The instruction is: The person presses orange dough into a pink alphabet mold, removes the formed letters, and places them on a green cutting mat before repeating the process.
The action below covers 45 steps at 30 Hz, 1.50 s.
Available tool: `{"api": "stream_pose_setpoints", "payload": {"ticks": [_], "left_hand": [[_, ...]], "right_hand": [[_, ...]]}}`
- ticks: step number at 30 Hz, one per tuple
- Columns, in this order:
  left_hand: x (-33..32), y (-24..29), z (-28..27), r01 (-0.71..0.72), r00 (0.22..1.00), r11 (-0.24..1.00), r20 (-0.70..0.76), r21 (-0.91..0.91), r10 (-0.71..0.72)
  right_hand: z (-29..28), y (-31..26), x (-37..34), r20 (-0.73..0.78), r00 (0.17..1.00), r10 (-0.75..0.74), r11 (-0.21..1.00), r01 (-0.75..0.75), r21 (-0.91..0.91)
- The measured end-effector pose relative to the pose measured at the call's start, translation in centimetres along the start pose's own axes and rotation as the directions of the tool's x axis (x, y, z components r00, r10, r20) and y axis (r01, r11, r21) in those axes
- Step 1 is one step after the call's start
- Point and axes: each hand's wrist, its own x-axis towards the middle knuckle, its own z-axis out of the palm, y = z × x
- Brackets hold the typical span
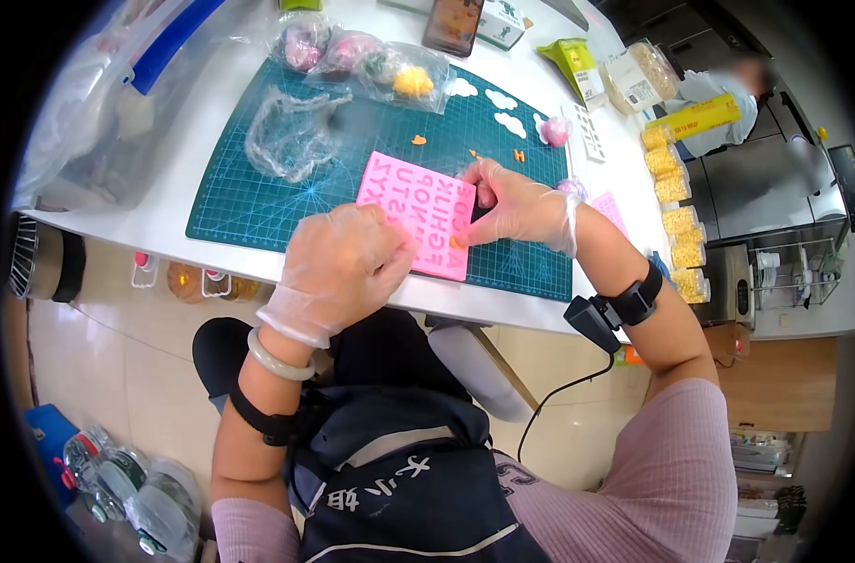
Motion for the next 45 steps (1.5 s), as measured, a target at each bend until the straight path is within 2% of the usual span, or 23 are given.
{"api": "stream_pose_setpoints", "payload": {"ticks": [5, 8, 10, 12, 15, 17, 20, 24, 26, 27, 29, 33, 35, 36, 38, 41, 43, 45], "left_hand": [[0.0, 0.0, 0.1, -0.004, 0.999, 1.0, -0.041, 0.003, 0.004], [-0.1, 0.0, 0.1, 0.012, 1.0, 1.0, 0.006, -0.005, -0.012], [0.0, 0.0, 0.4, 0.0, 0.999, 1.0, -0.048, 0.01, 0.0], [-0.1, -0.1, 0.4, -0.001, 0.999, 1.0, -0.043, 0.022, 0.002], [0.0, 0.0, 0.1, 0.005, 1.0, 1.0, -0.027, 0.028, -0.004], [0.1, 0.1, 0.2, 0.008, 1.0, 1.0, -0.017, 0.018, -0.008], [0.1, 0.1, 0.4, 0.004, 1.0, 1.0, -0.023, -0.027, -0.005], [0.2, 0.3, 0.2, 0.016, 1.0, 1.0, -0.011, 0.011, -0.016], [0.2, 0.1, 0.2, 0.017, 1.0, 1.0, -0.02, 0.016, -0.017], [0.1, 0.1, 0.2, 0.003, 0.999, 1.0, -0.039, 0.023, -0.002], [-0.1, 0.2, 0.2, -0.005, 0.999, 1.0, -0.054, 0.024, 0.007], [0.1, 0.3, 0.1, 0.004, 1.0, 1.0, -0.011, 0.025, -0.003], [0.1, 0.3, 0.0, 0.008, 1.0, 1.0, -0.015, 0.012, -0.008], [0.1, 0.3, 0.0, -0.003, 1.0, 1.0, -0.024, 0.017, 0.003], [-0.1, 0.1, 0.1, 0.0, 0.999, 1.0, -0.034, 0.022, 0.001], [0.1, 0.3, 0.3, -0.013, 0.999, 0.998, -0.036, 0.059, 0.015], [0.2, 0.3, 0.2, 0.014, 1.0, 0.999, -0.006, 0.041, -0.014], [0.2, 0.5, 0.2, 0.004, 1.0, 0.999, -0.031, 0.037, -0.002]], "right_hand": [[0.2, -0.3, -0.1, -0.026, 1.0, 0.008, 0.999, -0.009, -0.051], [0.1, -0.3, -0.1, 0.001, 1.0, -0.003, 1.0, 0.003, -0.005], [-0.1, -0.4, -0.3, 0.009, 1.0, -0.006, 1.0, 0.006, -0.003], [-0.3, -0.7, -0.3, 0.023, 1.0, -0.009, 1.0, 0.009, -0.004], [-0.3, -1.4, -0.4, 0.044, 0.997, 0.056, 0.998, -0.055, -0.026], [0.4, -1.4, -0.4, -0.059, 0.998, 0.019, 0.982, -0.03, -0.186], [0.4, -1.6, -0.1, -0.058, 0.998, 0.02, 0.958, -0.036, -0.284], [-0.1, -0.5, 0.4, -0.002, 1.0, -0.003, 0.974, 0.002, -0.225], [-0.6, -0.8, 0.2, 0.082, 0.994, 0.067, 0.997, -0.064, -0.031], [-0.2, -1.2, 0.2, 0.089, 0.994, 0.068, 0.997, -0.065, -0.034], [1.1, -1.5, -0.2, -0.041, 0.999, -0.005, 0.968, -0.006, -0.253], [0.0, 0.0, 0.7, -0.015, 0.998, -0.053, 0.963, 0.048, -0.264], [-0.6, -0.1, 0.6, 0.129, 0.989, -0.074, 0.991, 0.088, -0.104], [-0.3, 0.1, 0.6, 0.131, 0.989, -0.076, 0.991, 0.089, -0.102], [0.5, 0.6, 0.6, 0.037, 0.994, -0.106, 0.986, 0.11, -0.128], [0.1, 0.7, 0.4, 0.04, 0.987, -0.156, 0.979, 0.159, -0.128], [-0.7, 0.0, 0.0, 0.054, 0.989, -0.137, 0.982, 0.143, -0.121], [-1.6, 0.0, 0.1, 0.142, 0.989, -0.045, 0.999, 0.043, 0.018]]}}
